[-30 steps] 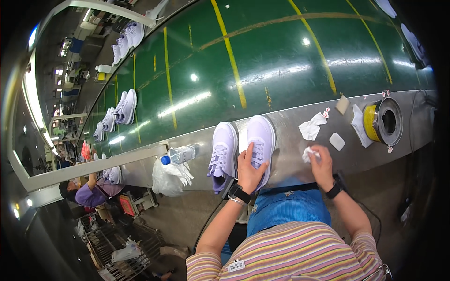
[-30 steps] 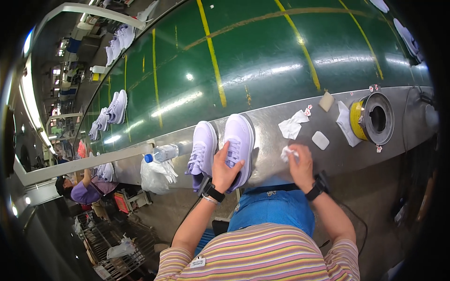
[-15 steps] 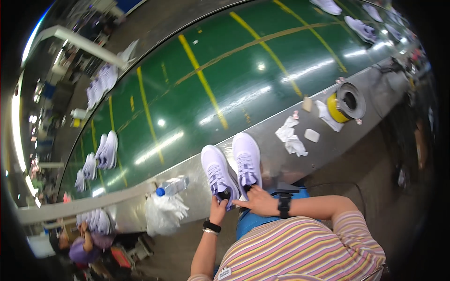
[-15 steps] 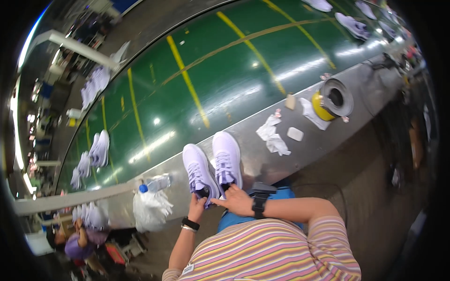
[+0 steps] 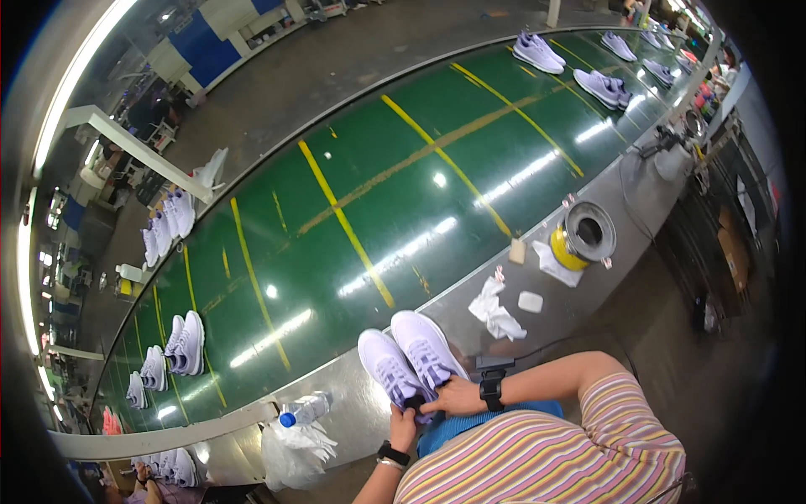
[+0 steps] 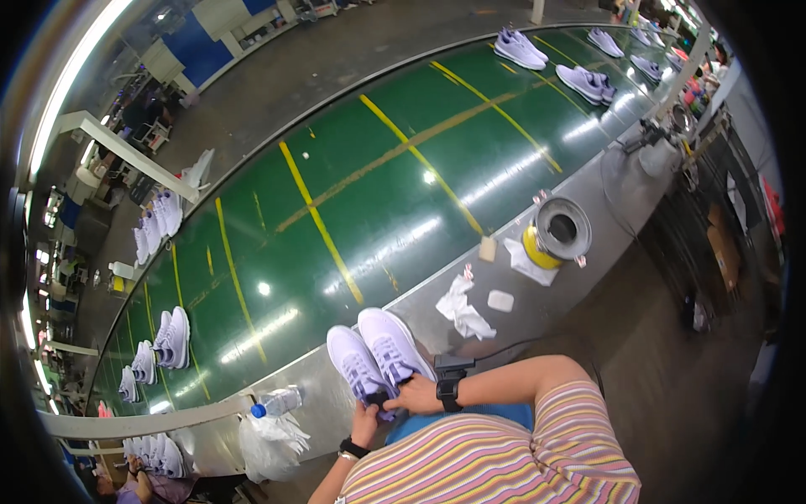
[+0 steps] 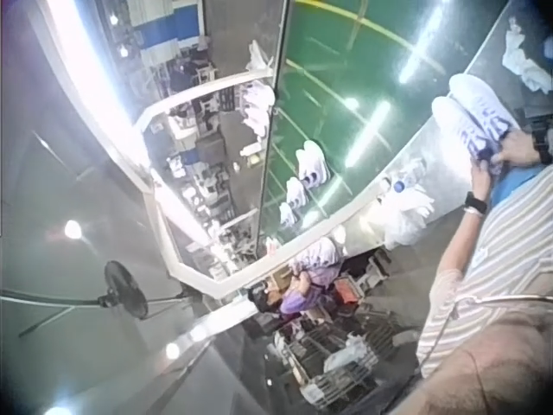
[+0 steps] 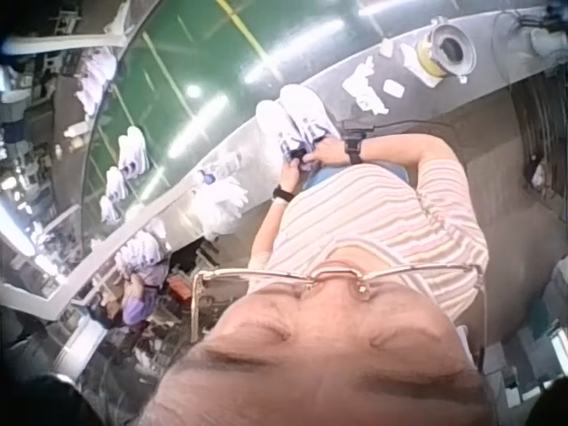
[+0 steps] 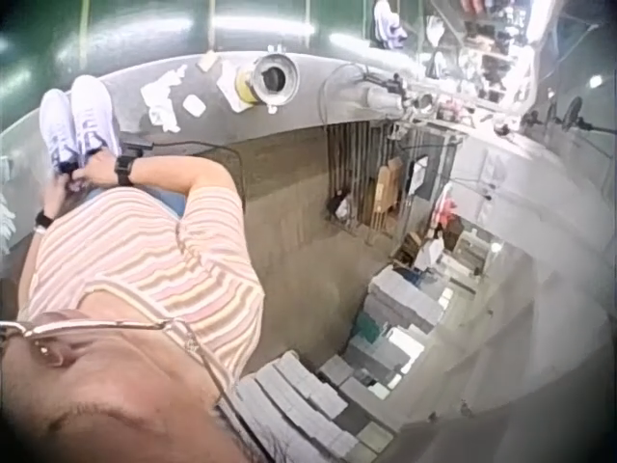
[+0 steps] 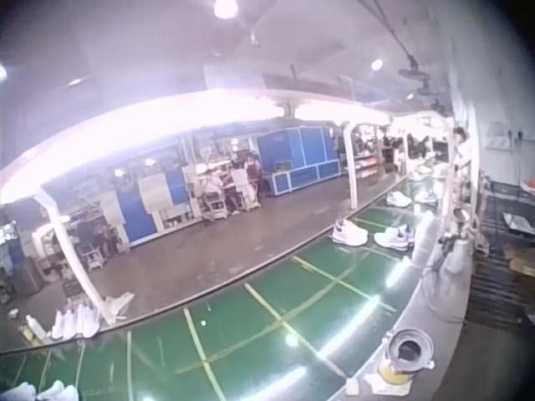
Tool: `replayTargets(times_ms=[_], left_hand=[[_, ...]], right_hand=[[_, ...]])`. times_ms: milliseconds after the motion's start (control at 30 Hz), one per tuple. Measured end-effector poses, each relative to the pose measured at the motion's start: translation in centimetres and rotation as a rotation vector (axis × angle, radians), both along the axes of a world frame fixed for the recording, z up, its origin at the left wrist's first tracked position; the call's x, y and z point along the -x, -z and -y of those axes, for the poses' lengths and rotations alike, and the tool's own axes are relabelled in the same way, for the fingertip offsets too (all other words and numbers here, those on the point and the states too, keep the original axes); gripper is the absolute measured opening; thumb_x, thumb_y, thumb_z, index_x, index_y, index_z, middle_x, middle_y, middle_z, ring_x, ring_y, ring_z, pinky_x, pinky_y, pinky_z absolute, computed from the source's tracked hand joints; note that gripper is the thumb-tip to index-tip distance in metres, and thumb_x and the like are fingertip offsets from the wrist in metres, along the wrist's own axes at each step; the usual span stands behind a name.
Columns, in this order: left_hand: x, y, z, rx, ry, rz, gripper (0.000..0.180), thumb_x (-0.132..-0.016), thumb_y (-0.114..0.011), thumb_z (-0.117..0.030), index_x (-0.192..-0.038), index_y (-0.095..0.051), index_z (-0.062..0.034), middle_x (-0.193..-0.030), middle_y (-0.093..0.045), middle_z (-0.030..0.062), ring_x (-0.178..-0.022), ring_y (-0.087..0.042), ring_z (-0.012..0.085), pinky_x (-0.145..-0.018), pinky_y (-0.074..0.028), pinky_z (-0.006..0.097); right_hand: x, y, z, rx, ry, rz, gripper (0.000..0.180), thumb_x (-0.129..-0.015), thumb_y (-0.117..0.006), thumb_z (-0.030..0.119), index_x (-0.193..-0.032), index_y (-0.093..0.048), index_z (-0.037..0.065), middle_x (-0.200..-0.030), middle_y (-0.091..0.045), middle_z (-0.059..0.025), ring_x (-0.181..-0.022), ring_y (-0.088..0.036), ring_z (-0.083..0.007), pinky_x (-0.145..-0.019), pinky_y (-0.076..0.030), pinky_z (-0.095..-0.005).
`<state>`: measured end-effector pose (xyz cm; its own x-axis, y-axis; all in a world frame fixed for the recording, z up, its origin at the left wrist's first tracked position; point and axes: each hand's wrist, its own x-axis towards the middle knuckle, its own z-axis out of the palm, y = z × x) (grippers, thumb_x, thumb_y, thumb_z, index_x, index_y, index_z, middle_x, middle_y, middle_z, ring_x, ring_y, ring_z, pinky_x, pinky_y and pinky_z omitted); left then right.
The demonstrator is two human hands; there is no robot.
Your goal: Cleaning and inspecting newly manufactured shoes on a conveyor belt using a cloth and solvent.
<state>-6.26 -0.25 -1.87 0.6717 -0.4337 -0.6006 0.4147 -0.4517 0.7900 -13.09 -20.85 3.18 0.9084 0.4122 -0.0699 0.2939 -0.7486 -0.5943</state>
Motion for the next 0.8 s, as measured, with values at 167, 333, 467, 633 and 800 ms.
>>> replayTargets(times_ms=[167,333,467,633,800], left_hand=[[-0.4,-9.7,5.7,0.010,-0.202,-0.250,0.050,-0.089,-0.047,-0.020,-0.133,-0.032,-0.0019,-0.116,-0.050,0.0096,-0.098,-0.055,0.0197,-0.081,-0.048,0.034],[0.0,-9.8,4.0,-0.065,-0.258,-0.122,0.046,-0.089,-0.049,-0.024,-0.129,-0.041,-0.0023,-0.114,-0.053,0.0090,-0.099,-0.054,0.0181,-0.081,-0.047,0.031],[1.8,-5.8,1.0,-0.298,-0.079,0.051,0.043,-0.087,-0.051,-0.031,-0.120,-0.051,-0.0024,-0.107,-0.060,0.0123,-0.094,-0.057,0.0218,-0.081,-0.046,0.031],[4.6,-3.4,-3.9,-0.554,0.113,-0.025,0.041,-0.082,-0.052,-0.035,-0.106,-0.059,-0.0022,-0.101,-0.062,0.0166,-0.094,-0.059,0.0294,-0.082,-0.045,0.035],[7.9,-0.9,-11.3,-0.735,-0.074,0.025,0.034,-0.075,-0.052,-0.033,-0.089,-0.065,-0.0054,-0.087,-0.065,0.0161,-0.080,-0.062,0.0316,-0.072,-0.048,0.039]], right_hand=[[-5.2,-6.0,10.2,-0.101,0.040,-0.093,0.043,-0.066,-0.069,0.040,-0.100,-0.059,0.017,-0.073,-0.062,-0.0101,-0.076,-0.061,-0.0289,-0.071,-0.040,-0.0430],[-10.5,-8.6,26.2,0.109,0.052,-0.028,0.049,-0.068,-0.066,0.052,-0.098,-0.062,0.014,-0.079,-0.059,-0.0090,-0.079,-0.057,-0.0294,-0.076,-0.040,-0.0416],[-9.9,-4.6,38.1,0.347,0.442,0.094,0.043,-0.052,-0.075,0.029,-0.089,-0.063,0.010,-0.081,-0.057,-0.0118,-0.085,-0.053,-0.0317,-0.080,-0.037,-0.0436],[-9.3,6.3,50.4,0.470,0.892,-0.066,0.050,-0.050,-0.079,0.017,-0.095,-0.058,0.009,-0.091,-0.057,-0.0168,-0.092,-0.052,-0.0360,-0.087,-0.037,-0.0476],[-10.6,5.8,50.4,0.402,0.944,-0.227,0.074,-0.050,-0.077,0.011,-0.116,-0.042,0.013,-0.109,-0.046,-0.0255,-0.104,-0.044,-0.0447,-0.092,-0.037,-0.0466]])
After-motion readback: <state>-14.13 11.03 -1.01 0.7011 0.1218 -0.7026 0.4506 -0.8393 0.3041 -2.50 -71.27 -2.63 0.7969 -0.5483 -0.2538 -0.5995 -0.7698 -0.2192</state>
